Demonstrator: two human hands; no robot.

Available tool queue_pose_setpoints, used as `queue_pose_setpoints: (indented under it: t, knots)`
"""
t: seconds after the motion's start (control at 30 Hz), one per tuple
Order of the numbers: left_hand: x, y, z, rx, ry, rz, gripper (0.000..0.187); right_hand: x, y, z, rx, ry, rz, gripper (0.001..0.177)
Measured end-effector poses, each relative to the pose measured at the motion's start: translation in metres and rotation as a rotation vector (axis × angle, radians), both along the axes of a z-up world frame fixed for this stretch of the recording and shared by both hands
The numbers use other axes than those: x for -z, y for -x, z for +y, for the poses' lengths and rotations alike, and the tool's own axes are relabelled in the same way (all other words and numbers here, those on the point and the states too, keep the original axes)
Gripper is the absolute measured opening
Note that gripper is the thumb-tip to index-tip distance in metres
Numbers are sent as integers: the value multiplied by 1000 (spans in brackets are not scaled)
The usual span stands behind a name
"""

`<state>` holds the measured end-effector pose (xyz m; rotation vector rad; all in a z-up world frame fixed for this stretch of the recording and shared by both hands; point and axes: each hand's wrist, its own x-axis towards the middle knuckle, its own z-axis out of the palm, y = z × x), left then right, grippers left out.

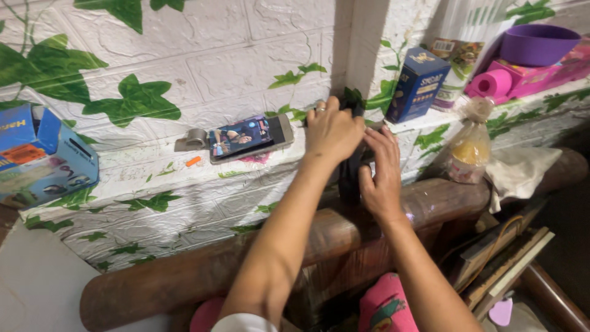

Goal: The person wipes a white shelf with a black cloth, moving items like a box and a phone aside to reach the surface. They clean the shelf edge and the wall behind it, then return the items to their original positions.

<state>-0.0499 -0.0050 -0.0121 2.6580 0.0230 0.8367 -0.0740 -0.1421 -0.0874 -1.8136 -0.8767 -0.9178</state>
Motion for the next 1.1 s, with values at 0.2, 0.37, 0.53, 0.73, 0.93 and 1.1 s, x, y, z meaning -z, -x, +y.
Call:
queue_pose_setpoints:
  t: [0.2, 0.37, 0.53, 0.73, 0.93, 1.1]
  knots:
    - [11, 32, -2, 75, -8, -46, 33, -6, 4, -12, -151, -220, 176, 54]
    - [13, 32, -12, 37, -16, -82, 34, -3, 5, -14, -106, -217, 125, 55]
    - [1, 6, -9, -54, -111, -13, 37, -4, 8, -11, -56, -131, 89, 55]
    - [4, 12, 3, 12, -72, -53, 35, -2, 18, -11, -55, -122, 114, 55]
    - [16, 24, 5, 32, -98, -156, 33, 0, 16, -13, -47, -112, 108, 53]
    - [11, 3, 1, -34, -107, -122, 31, 2, 15, -16, -46, -68, 129, 53]
